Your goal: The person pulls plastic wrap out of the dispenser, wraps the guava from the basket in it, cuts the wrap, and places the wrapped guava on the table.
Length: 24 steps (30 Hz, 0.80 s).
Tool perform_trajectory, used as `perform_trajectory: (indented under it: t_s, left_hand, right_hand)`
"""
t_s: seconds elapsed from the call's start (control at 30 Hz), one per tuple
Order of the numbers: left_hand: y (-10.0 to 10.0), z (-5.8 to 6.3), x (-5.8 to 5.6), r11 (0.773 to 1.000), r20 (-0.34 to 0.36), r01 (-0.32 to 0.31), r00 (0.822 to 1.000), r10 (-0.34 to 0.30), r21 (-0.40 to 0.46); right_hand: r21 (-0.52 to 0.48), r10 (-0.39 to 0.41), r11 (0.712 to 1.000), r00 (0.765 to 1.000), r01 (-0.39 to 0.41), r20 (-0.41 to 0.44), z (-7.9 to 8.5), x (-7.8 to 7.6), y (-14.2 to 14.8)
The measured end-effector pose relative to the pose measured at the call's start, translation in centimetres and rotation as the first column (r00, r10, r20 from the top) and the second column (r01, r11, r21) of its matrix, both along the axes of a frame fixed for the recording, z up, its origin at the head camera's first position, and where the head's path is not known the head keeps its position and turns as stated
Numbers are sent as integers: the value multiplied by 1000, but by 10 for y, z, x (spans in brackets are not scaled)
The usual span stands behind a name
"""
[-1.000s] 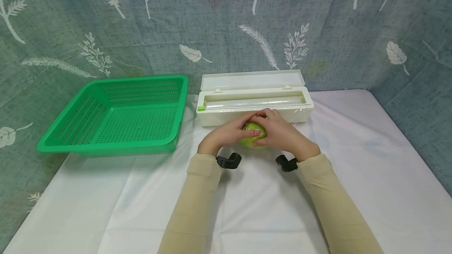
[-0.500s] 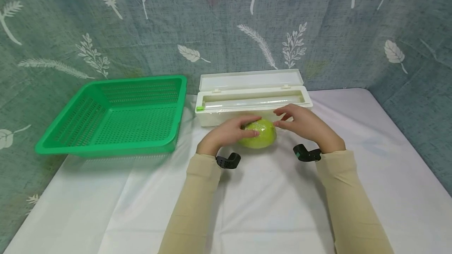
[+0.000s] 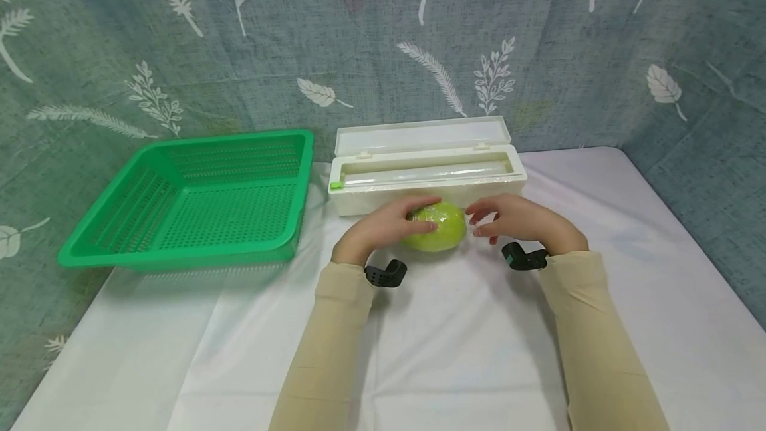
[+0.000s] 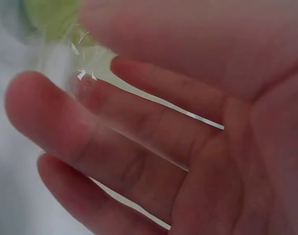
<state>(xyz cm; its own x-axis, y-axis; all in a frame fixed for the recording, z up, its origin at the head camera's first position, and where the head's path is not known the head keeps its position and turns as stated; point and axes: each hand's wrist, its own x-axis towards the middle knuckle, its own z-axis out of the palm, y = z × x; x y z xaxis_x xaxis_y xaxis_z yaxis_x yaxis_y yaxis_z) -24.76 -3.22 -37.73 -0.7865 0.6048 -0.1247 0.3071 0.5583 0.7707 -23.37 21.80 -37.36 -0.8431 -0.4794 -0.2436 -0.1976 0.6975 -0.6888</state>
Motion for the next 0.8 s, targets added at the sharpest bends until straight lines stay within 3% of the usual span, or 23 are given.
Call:
perform_trajectory:
  t_s: [0.1,0.37,0.53,0.8]
  left_hand:
    - [0,0,0,1000,12,-8,1000,8,4]
    - [0,1,0,1000,28,-2,1000,1,24]
    - [0,2,0,1000,26,-1,1000,0,29]
    - [-1,0,2,1000,44,-10,999,9,26]
  right_hand:
    - [17,9,1000,1000,-9,-14,-5,-2,-2]
    - [33,-79,996,977,87,-199,-7,-6,-5]
    - [37,-105,992,938,124,-332,-17,-12,-10]
    - [31,-166,979,874,202,-457,-29,-15,-22]
